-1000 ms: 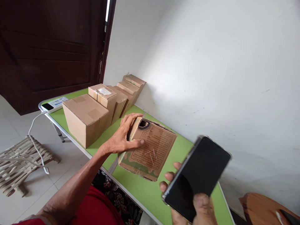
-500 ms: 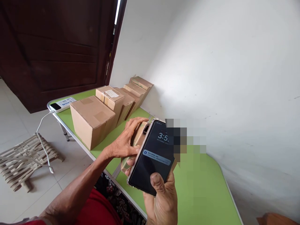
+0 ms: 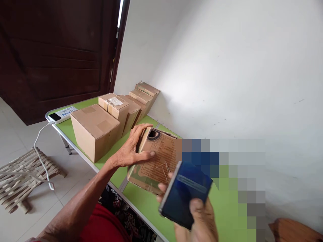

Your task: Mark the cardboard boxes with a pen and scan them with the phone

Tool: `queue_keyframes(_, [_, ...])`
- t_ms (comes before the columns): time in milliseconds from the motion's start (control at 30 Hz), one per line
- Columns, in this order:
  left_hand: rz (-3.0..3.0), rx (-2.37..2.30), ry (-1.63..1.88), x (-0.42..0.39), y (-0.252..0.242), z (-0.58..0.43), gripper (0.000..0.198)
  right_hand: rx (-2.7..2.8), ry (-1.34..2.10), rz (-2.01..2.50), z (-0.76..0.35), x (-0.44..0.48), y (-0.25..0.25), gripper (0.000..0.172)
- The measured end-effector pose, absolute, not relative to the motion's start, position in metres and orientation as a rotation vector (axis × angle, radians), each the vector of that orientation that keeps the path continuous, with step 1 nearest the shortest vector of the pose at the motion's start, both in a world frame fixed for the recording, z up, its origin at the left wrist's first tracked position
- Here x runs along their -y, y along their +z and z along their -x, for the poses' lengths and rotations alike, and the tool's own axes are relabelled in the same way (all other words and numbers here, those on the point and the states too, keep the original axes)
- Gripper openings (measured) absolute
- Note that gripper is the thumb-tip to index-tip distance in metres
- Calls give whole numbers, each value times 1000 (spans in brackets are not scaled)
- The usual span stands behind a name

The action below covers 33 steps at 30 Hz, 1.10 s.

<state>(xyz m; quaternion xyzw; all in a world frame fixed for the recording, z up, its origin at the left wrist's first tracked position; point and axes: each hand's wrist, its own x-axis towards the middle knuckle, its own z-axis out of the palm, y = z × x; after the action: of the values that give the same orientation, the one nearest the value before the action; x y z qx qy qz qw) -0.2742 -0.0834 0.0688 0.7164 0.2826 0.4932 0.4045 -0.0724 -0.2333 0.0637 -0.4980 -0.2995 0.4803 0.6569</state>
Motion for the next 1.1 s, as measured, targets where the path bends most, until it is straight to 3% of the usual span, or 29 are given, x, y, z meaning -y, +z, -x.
queue_keyframes(200, [-1748,-761,1261,77,67,280,81,444,734,1507,-6,242,40,67])
queue_keyframes(367, [-1726,-750,1287,74,63,283,80,562,810,1783,-47,229,-25,81])
queue_keyframes(533, [-1749,-762,1263,74,64,284,81,632,860,1864,-47,221,-62,79])
queue_keyframes(967, [-1788,-769,1207,89,64,297,82,937,552,2355,-46,241,-51,56])
queue_keyframes(1100, [-1808,-794,1193,94,65,300,82,1034,317,2381,-30,241,-39,67])
